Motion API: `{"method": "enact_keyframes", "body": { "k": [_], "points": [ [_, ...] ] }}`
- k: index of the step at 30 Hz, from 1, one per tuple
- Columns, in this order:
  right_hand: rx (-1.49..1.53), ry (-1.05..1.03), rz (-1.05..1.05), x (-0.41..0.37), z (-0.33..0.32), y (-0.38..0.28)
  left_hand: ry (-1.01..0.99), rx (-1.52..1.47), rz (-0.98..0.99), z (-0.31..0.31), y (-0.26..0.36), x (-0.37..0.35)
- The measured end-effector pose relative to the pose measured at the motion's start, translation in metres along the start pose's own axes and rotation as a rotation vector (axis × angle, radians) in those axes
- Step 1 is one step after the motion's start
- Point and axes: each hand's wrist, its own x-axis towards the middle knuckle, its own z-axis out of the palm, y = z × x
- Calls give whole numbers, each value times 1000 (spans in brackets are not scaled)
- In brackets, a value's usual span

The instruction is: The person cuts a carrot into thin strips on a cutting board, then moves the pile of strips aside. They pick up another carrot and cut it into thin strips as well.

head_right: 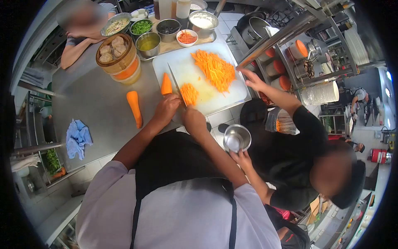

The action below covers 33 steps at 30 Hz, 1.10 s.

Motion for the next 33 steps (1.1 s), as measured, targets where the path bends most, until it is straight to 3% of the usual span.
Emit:
{"method": "enact_keyframes", "body": {
  "k": [4, 13, 16, 22, 28, 33],
  "points": [
    [-19, 27, -59, 17, -16, -2, 64, -11, 29, 2, 2, -1],
    [3, -54, 64, -3, -5, -1, 48, 25, 46, -8, 6, 4],
    [-3, 90, -50, 11, -3, -1, 87, 5, 64, -5, 3, 3],
    [1, -66, 38, 4, -22, -6, 114, 12, 86, 0, -1, 1],
    [12, -84, 45, 0, -13, -8, 101, 22, 90, 2, -3, -1],
    [-10, 66, -42, 12, -1, -1, 83, 40, 93, -5, 1, 1]
  ]
}}
